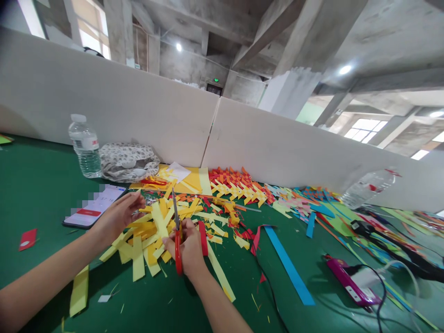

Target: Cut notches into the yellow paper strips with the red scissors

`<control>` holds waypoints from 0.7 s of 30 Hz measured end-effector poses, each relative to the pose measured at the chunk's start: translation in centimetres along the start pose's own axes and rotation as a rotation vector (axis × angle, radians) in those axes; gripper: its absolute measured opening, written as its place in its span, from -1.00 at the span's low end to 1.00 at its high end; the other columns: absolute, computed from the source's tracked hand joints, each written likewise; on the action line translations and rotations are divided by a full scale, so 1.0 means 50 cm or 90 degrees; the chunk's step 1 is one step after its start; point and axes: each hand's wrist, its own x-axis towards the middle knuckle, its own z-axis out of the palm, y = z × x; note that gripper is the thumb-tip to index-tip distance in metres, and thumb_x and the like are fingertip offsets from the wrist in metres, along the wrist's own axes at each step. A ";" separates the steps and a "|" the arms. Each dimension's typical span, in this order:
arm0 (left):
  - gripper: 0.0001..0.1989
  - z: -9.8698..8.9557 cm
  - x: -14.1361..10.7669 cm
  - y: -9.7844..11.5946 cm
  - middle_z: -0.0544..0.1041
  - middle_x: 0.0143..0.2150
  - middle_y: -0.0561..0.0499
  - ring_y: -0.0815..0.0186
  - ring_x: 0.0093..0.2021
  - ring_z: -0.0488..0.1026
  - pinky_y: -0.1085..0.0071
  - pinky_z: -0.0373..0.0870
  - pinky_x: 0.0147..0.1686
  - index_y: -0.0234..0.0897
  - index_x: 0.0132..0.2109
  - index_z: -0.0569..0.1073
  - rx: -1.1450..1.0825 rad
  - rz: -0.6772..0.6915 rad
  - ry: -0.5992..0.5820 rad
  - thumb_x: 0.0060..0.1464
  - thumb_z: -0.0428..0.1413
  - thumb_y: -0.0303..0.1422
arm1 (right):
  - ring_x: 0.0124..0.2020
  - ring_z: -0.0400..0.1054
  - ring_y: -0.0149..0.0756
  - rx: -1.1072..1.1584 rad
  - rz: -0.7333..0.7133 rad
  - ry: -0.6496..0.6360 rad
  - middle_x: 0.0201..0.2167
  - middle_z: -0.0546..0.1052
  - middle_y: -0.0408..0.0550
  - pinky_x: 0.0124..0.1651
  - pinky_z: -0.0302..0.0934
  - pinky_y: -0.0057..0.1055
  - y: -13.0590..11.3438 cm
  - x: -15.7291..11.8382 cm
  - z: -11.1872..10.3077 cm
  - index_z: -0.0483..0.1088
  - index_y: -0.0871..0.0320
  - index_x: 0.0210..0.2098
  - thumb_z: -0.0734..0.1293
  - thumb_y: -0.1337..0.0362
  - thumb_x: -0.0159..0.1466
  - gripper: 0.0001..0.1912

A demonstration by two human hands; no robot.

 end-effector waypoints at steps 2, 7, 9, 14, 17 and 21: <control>-0.81 -0.004 0.004 -0.002 0.38 -0.49 0.12 0.42 -0.46 0.35 0.51 0.34 -0.48 -0.27 -0.48 0.37 -0.004 -0.014 0.030 -0.21 0.16 -0.24 | -0.54 0.29 -0.44 -0.025 -0.014 0.012 -0.59 0.29 -0.30 -0.42 0.33 -0.41 -0.002 0.001 -0.005 0.12 0.11 -0.45 0.43 0.36 -0.15 -0.62; -0.81 0.007 -0.007 0.000 0.38 -0.46 0.09 0.42 -0.45 0.36 0.54 0.32 -0.48 -0.28 -0.47 0.37 0.066 -0.034 -0.003 -0.26 0.20 -0.30 | -0.54 0.27 -0.44 -0.015 -0.067 0.036 -0.57 0.29 -0.28 -0.43 0.31 -0.42 -0.007 0.003 -0.011 0.13 0.10 -0.44 0.41 0.34 -0.10 -0.65; -0.81 0.017 -0.020 0.002 0.40 -0.43 0.07 0.40 -0.41 0.37 0.55 0.32 -0.47 -0.26 -0.42 0.40 0.136 -0.060 -0.051 -0.26 0.21 -0.32 | -0.55 0.26 -0.45 -0.001 -0.086 0.048 -0.58 0.28 -0.29 -0.42 0.30 -0.43 -0.009 0.004 -0.011 0.12 0.10 -0.44 0.41 0.34 -0.09 -0.65; -0.72 0.045 -0.057 -0.009 0.47 -0.39 -0.07 0.30 -0.36 0.39 0.45 0.35 -0.40 -0.30 -0.38 0.47 0.232 -0.162 -0.243 -0.09 0.06 -0.17 | -0.54 0.26 -0.45 -0.024 -0.119 0.057 -0.56 0.29 -0.28 -0.41 0.26 -0.45 -0.016 -0.003 -0.012 0.12 0.10 -0.43 0.40 0.35 -0.08 -0.65; -0.74 0.055 -0.068 -0.020 0.47 -0.41 -0.04 0.29 -0.34 0.39 0.43 0.37 -0.40 -0.28 -0.36 0.49 0.209 -0.166 -0.244 -0.10 0.07 -0.18 | -0.53 0.27 -0.44 -0.042 -0.113 0.021 -0.55 0.30 -0.28 -0.40 0.24 -0.46 -0.020 -0.012 -0.009 0.12 0.10 -0.42 0.40 0.34 -0.08 -0.65; -0.76 0.047 -0.054 -0.020 0.47 -0.40 0.00 0.36 -0.40 0.38 0.46 0.37 -0.37 -0.25 -0.31 0.50 0.172 -0.107 -0.158 -0.13 0.13 -0.22 | -0.52 0.27 -0.42 -0.066 -0.081 -0.021 -0.53 0.32 -0.25 -0.41 0.22 -0.46 -0.021 -0.021 -0.002 0.12 0.10 -0.43 0.40 0.33 -0.08 -0.66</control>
